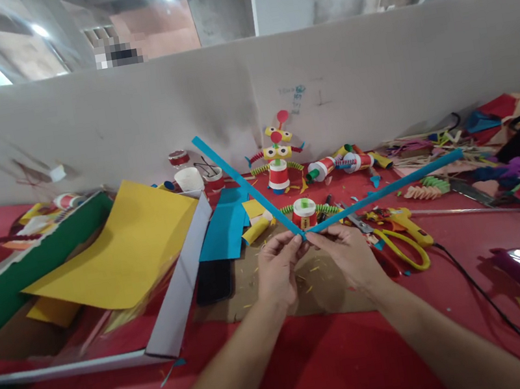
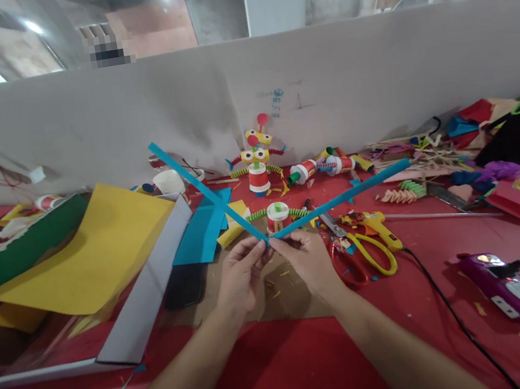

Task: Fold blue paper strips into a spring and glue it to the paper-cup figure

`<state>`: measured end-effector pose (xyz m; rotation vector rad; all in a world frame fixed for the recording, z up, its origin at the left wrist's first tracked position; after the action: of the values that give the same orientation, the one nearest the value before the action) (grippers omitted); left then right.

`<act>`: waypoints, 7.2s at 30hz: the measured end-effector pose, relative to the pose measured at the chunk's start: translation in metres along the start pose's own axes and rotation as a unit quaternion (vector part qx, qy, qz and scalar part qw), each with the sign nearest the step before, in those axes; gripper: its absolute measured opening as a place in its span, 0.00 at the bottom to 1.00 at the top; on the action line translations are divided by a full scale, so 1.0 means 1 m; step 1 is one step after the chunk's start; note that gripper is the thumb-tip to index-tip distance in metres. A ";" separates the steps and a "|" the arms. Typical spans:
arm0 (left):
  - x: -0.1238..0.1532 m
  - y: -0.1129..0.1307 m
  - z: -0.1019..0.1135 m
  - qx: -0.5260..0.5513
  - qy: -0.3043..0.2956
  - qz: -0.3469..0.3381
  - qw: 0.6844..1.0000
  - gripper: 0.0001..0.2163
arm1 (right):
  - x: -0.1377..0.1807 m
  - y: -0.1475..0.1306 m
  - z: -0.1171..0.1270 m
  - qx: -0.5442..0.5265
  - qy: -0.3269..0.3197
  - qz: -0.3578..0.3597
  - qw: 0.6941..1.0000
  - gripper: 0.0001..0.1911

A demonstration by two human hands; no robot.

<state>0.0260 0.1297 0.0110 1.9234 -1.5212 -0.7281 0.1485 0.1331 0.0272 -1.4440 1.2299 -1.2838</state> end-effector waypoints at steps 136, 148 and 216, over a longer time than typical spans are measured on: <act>-0.006 0.000 0.003 -0.039 -0.028 0.063 0.997 0.08 | 0.001 -0.002 -0.002 0.052 -0.014 0.033 0.998 0.08; -0.012 0.012 0.006 -0.166 -0.089 0.001 0.982 0.07 | -0.005 0.004 -0.002 0.027 -0.044 -0.024 0.998 0.09; -0.008 -0.001 0.007 -0.037 0.002 -0.007 0.999 0.09 | -0.004 -0.009 -0.004 0.056 -0.076 0.060 0.994 0.17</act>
<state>0.0197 0.1371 0.0061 1.8815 -1.4597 -0.7761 0.1458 0.1389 0.0358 -1.3415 1.1096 -1.1232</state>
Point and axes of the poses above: each hand's wrist, its own x-axis away from the middle knuckle, its own z-axis out of the back of the hand, y = z × x, the point moved 6 cm from there along -x, towards the middle knuckle, and after that the axes turned 15 degrees about -z, right-handed, at the moved point
